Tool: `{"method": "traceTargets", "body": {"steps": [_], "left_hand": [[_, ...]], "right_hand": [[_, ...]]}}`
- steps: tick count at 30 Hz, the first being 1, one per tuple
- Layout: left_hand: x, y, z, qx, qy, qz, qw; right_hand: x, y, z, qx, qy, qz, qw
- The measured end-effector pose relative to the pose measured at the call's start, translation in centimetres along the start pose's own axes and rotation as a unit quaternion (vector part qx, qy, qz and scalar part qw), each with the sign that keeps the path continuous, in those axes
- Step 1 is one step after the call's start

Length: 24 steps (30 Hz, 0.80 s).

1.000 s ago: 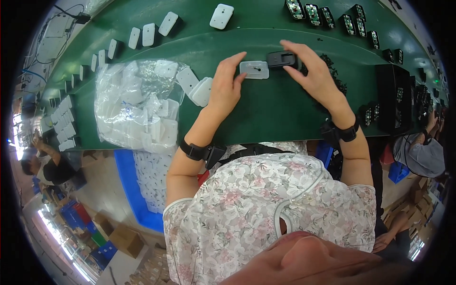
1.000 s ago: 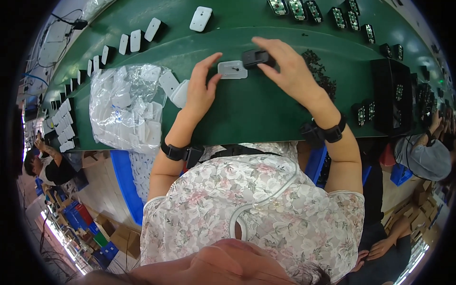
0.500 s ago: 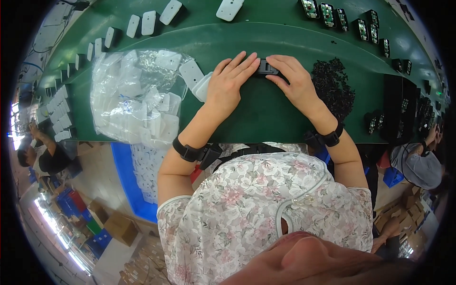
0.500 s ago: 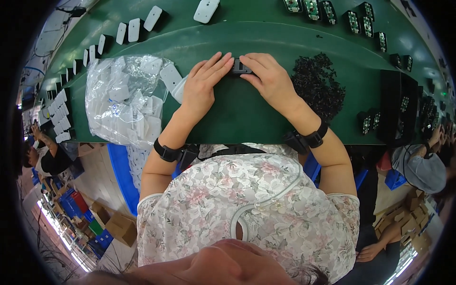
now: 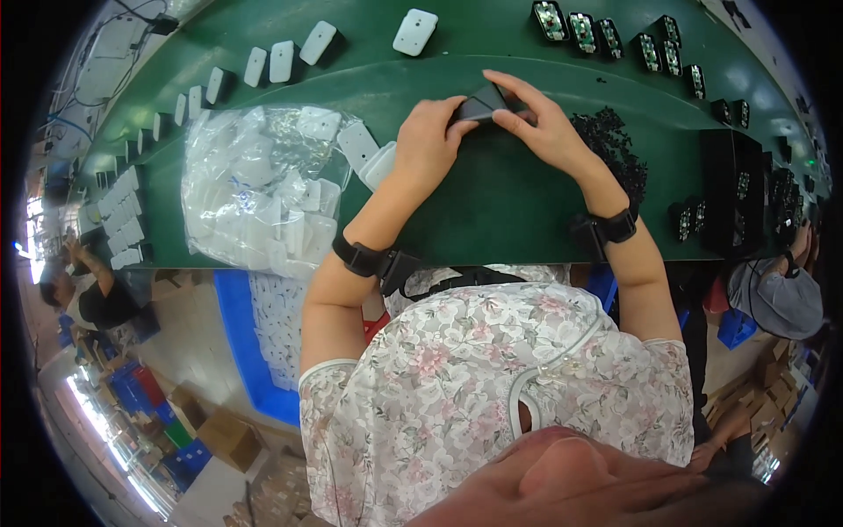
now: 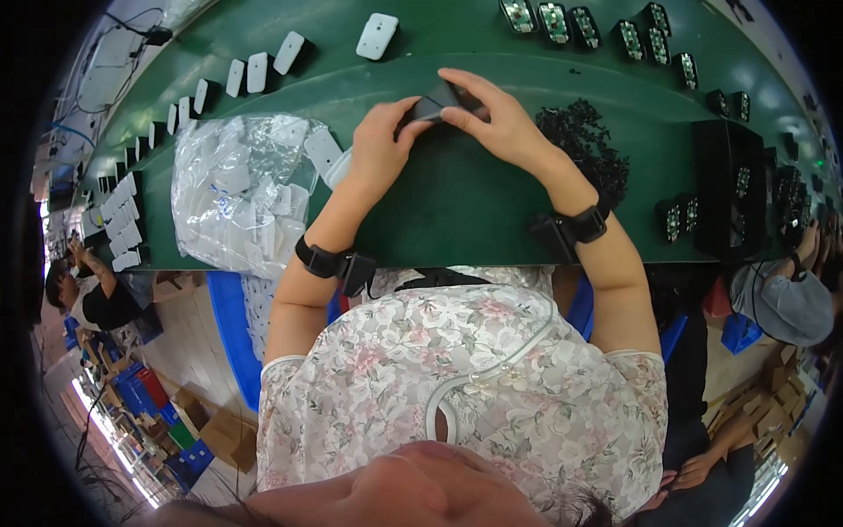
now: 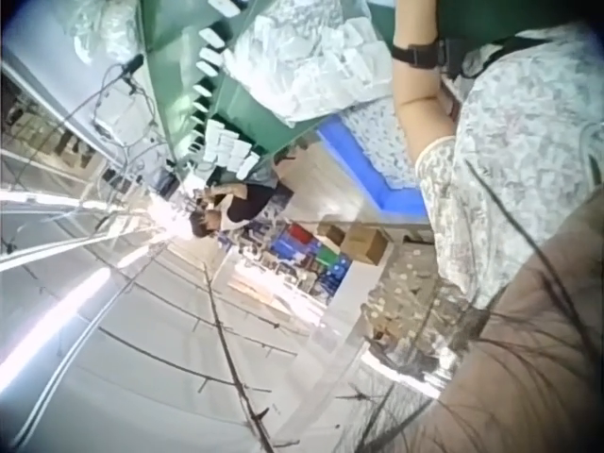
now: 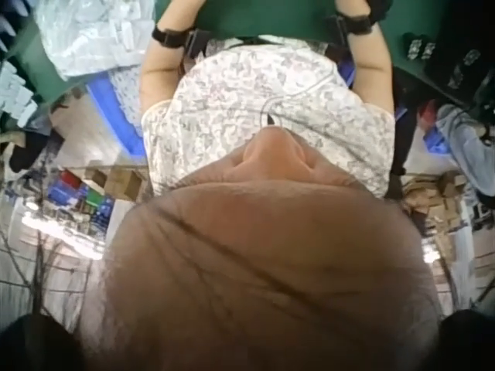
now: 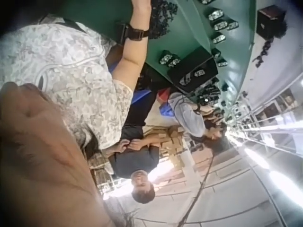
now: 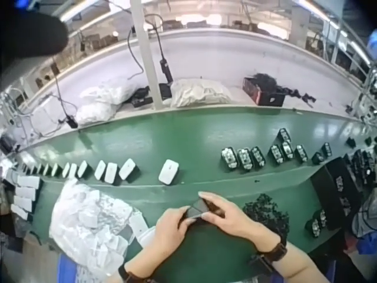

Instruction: Assembling small electronic or mechanical parts at a factory workstation.

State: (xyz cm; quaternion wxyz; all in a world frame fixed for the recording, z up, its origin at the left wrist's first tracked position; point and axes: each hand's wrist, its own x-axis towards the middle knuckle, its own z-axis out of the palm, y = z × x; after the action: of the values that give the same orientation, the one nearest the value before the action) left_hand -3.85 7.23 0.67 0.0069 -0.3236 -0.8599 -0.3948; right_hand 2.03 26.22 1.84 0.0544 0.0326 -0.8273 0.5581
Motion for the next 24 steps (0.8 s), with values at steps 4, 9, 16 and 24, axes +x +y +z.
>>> {"method": "traceTargets", "body": {"steps": [4, 9, 16, 24], "left_hand": [[-0.7, 0.6, -1.6, -0.1, -0.028, -0.043, 0.994], [-1.1, 2.4, -3.3, -0.187, -0.078, -0.111, 0.973], [0.8, 1.1, -4.5, -0.177, -0.027, -0.118, 0.977], [9.2, -10.5, -6.9, -0.173, 0.081, -0.258, 0.947]], "right_hand": [[-0.7, -1.1, 0.7, 0.086, -0.005, 0.02, 0.996], [-0.6, -3.2, 0.6, -0.005, -0.001, -0.014, 1.0], [1.0, -2.8, 1.8, 0.015, 0.056, -0.059, 0.997], [-0.1, -3.5, -0.4, 0.043, 0.066, -0.065, 0.995]]}}
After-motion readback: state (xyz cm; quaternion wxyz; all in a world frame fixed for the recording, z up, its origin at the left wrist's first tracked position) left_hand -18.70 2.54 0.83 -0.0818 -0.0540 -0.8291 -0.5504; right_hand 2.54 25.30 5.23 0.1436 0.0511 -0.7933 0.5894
